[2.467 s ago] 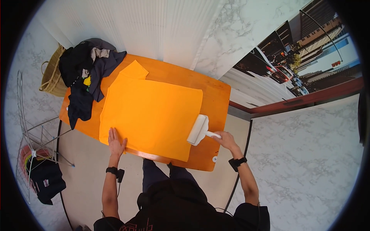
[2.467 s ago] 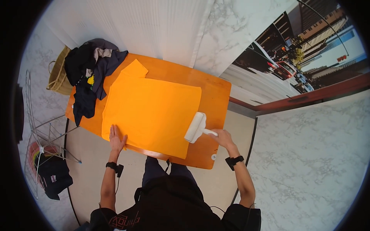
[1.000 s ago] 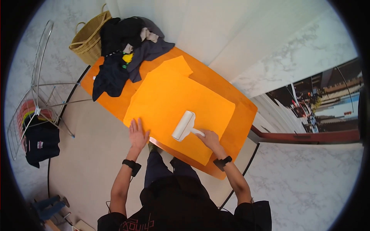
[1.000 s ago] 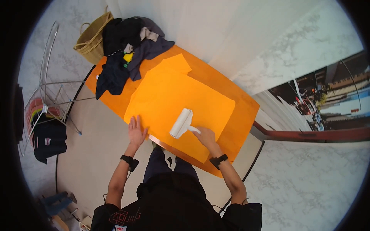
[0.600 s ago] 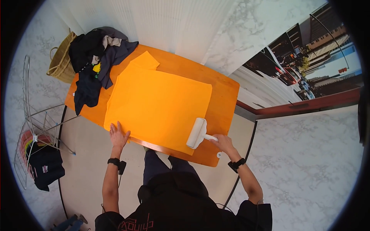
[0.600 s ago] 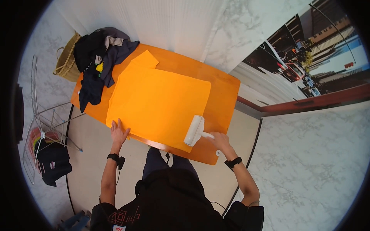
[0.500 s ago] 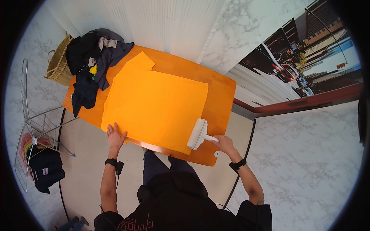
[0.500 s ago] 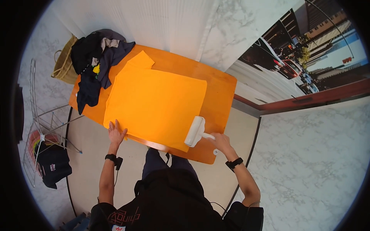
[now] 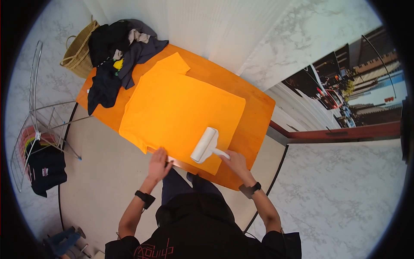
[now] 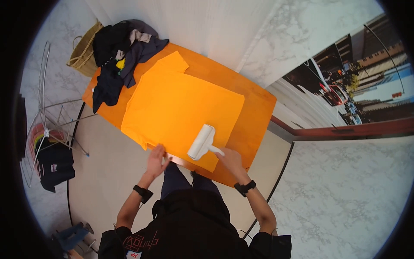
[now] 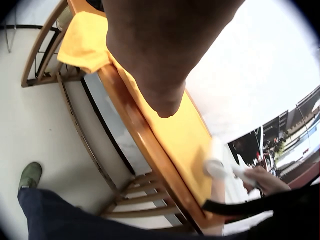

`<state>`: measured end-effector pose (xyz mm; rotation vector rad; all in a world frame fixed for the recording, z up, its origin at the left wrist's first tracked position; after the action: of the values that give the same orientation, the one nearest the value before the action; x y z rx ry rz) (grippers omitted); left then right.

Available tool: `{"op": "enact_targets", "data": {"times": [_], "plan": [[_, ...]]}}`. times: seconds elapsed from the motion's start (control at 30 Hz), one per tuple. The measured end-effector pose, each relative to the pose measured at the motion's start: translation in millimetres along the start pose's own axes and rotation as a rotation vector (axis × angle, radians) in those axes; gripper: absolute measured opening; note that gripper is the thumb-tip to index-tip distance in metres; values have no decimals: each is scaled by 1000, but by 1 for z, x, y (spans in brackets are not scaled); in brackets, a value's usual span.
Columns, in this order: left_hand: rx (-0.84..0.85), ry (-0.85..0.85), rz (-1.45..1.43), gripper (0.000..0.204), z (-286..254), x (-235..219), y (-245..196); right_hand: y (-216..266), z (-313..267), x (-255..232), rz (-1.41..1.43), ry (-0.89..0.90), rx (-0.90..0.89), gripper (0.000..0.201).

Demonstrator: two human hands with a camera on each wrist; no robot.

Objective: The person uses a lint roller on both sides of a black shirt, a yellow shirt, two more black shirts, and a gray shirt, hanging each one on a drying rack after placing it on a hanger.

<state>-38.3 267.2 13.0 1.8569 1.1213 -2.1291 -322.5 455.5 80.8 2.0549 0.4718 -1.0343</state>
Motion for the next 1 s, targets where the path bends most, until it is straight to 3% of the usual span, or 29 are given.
{"op": "enact_targets", "data": {"times": [0.13,0.37,0.67,0.83,0.9,0.97,1.0], "plan": [[99,47,-54,61,-20,19,-37,55,50,47,-39,-5,-142,33],[73,79,-102,69,-15,20,-40,187,139,107,32,-51,-372,33],[87,76,-72,73,-11,17,-38,325,212,153,21,-12,-423,33],[95,22,-139,61,-11,14,-33,351,224,164,62,-4,-386,35],[19,-61,-361,41,-12,2,-16,342,215,151,49,15,-386,36],[-221,-189,-251,26,-17,-20,20,313,196,126,49,-3,-401,35],[-259,-426,-230,22,-23,-42,40,293,182,113,49,-13,-418,33]]}}
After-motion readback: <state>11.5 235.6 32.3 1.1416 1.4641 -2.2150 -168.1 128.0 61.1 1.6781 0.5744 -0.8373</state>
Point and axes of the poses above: each hand's wrist, its own z-axis towards the middle knuckle, its own x-axis out of the palm, y = z × x, the point moved 6 cm from there along z, towards the middle knuckle, and after that the axes turned 1 degree about -y, right-handed, at the moved point
